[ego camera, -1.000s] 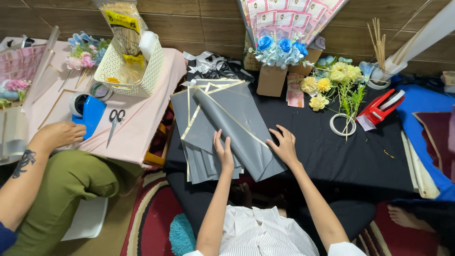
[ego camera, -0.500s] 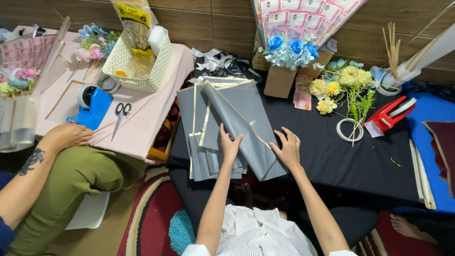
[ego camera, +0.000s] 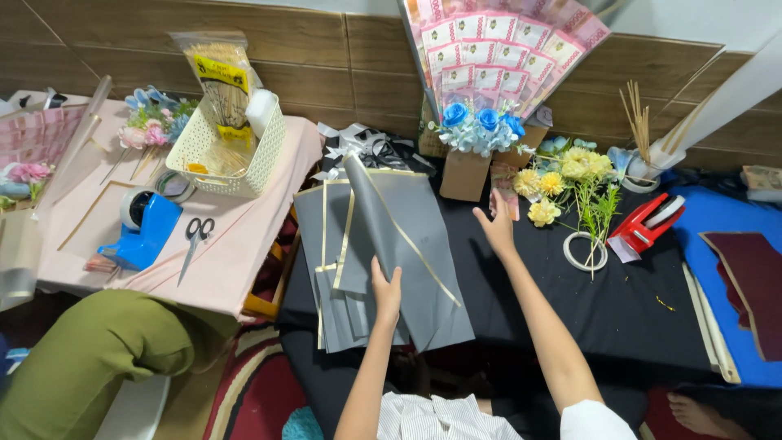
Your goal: Assembling a money bouquet by folding and attaching decorative wrapping paper around a fan of banknotes.
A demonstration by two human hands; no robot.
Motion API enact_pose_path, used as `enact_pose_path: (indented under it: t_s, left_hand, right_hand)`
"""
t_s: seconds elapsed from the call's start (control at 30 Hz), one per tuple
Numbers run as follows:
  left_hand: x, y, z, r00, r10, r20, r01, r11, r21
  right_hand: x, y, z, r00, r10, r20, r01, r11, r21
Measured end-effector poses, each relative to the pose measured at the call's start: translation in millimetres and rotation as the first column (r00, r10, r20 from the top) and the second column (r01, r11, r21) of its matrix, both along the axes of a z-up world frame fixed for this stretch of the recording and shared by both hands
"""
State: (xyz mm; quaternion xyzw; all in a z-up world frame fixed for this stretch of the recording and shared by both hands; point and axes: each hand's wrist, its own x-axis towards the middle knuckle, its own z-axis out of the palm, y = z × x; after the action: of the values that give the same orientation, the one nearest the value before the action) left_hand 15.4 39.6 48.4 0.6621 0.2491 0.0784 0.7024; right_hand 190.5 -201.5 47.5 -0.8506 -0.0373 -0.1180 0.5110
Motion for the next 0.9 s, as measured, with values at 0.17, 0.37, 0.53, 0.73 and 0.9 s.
enact_pose_path:
  t_s: [0.17,0.37,0.53,0.73,0.9]
  left_hand:
    - [-13,4,4,0.995,0.061,0.074,-0.041,0.967,-0.25]
    - [-26,17,5,0.998,0.063,0.009,-0.035,0.662,-0.749]
    - [-20,22,-8,0.996,0.053,0.067,0.024,0.575,-0.818]
    - [-12,19,-45,0.996,0.047,0.076,0.035,0.576,-0.817]
    - [-5,25,-76,1.0,0.001,0.027,0.02,0.618,-0.786]
  right_hand:
    - [70,6,57,0.941,0.098,-0.324,-0.043,0.984,0.172]
    - [92,16,73,0.885,0.261,-0.386,-0.013,0.842,0.539]
    - [122,4,44,0.902,0.279,-0.331,-0.072,0.851,0.52]
    - [98,-13,34,0.91,0.334,-0.247,-0.179,0.851,0.493]
    - [35,-26,85,0.898,0.399,-0.186,-0.153,0.679,0.719]
